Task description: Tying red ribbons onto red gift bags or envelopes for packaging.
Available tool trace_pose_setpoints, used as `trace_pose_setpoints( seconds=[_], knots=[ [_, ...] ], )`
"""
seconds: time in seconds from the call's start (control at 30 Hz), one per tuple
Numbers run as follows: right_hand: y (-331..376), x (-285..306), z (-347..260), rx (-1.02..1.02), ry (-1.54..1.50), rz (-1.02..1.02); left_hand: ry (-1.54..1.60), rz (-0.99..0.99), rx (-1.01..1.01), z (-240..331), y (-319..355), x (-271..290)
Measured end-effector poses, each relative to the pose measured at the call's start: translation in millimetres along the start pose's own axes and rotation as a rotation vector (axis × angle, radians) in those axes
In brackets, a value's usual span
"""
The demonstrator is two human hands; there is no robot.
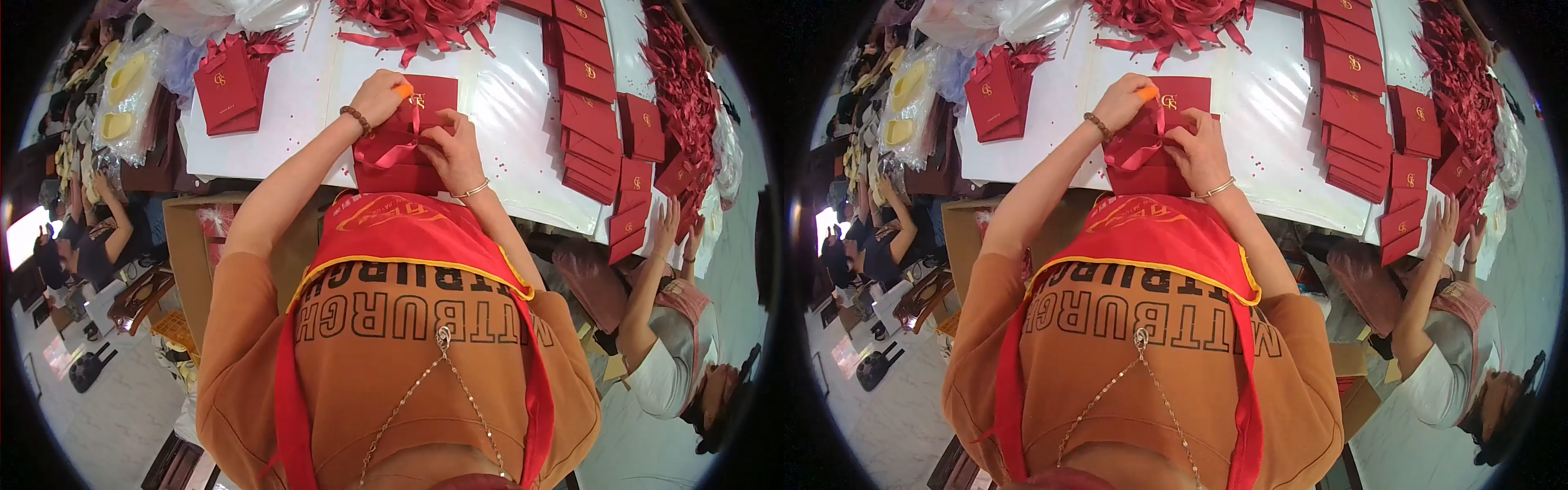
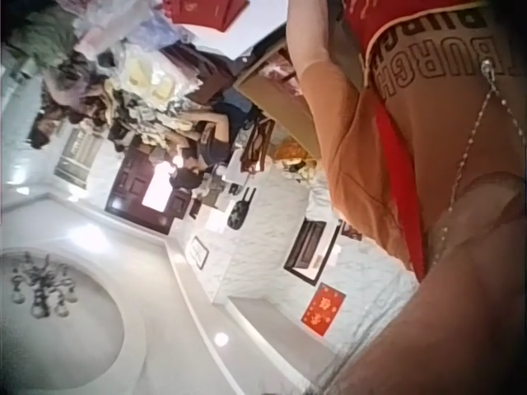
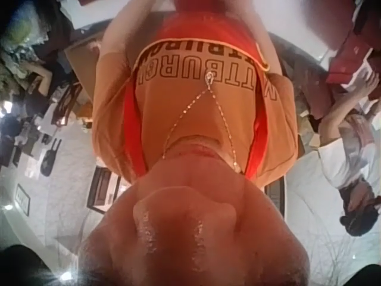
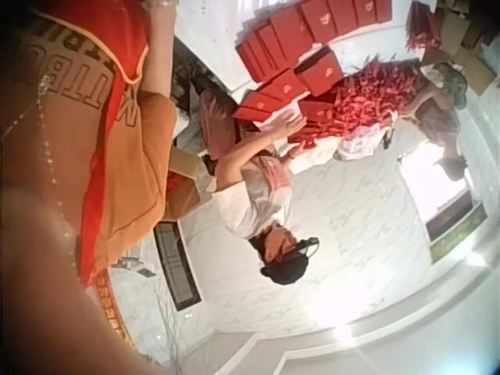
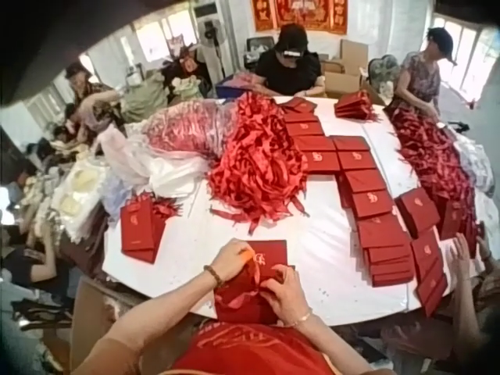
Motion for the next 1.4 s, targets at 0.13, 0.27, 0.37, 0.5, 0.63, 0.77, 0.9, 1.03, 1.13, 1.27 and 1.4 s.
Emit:
trace_pose_setpoints(
  seconds=[0.13,0.27,0.37,0.5,0.63,0.77,0.9,1.03,1.13,1.27,1.4],
  knots=[
    [2.8,-9.7,7.5,-0.09,-0.23,-0.047,0.246,0.034,0.136,10.7,-3.8,-11.3],
    [5.8,-11.4,2.0,-0.075,-0.441,-0.24,0.925,0.11,0.245,-11.1,-26.0,32.3],
    [10.4,-9.4,6.0,-0.176,-0.528,-0.396,1.393,0.16,0.237,-32.1,-23.7,65.7],
    [5.1,-5.8,13.3,-0.391,-1.129,-0.152,1.499,0.167,0.314,-43.4,4.6,45.0],
    [-7.1,-8.3,18.3,-0.37,-1.324,-0.062,1.23,-0.021,0.263,5.1,45.5,4.7],
    [-8.3,-8.9,18.3,-0.469,-1.357,-0.054,1.192,-0.344,0.347,25.6,55.6,-11.1],
    [9.6,-3.4,68.3,-0.685,-1.029,0.42,0.674,0.102,0.275,0.3,43.0,-21.1],
    [29.9,13.9,91.8,-0.666,-0.659,0.666,-0.081,0.247,0.111,-55.6,14.1,3.0],
    [23.8,14.3,71.8,-0.579,-0.625,0.528,-0.262,0.316,0.165,-62.6,-27.4,29.4],
    [13.7,-9.4,46.4,-0.404,-0.67,0.312,-0.421,0.146,0.487,-57.7,-58.8,44.2],
    [5.3,-8.2,17.8,-0.322,-0.609,0.229,-0.57,0.115,0.431,-82.4,-45.7,38.8]
  ],
)
Point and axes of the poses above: each hand's wrist, its own y-axis away from the middle knuckle, its own x-axis out of the back of the hand, z = x × y, the point moved 3 cm from there along -y, towards the middle knuckle, and after that the axes turned 6 degrees about -z, right-handed, at the moved point
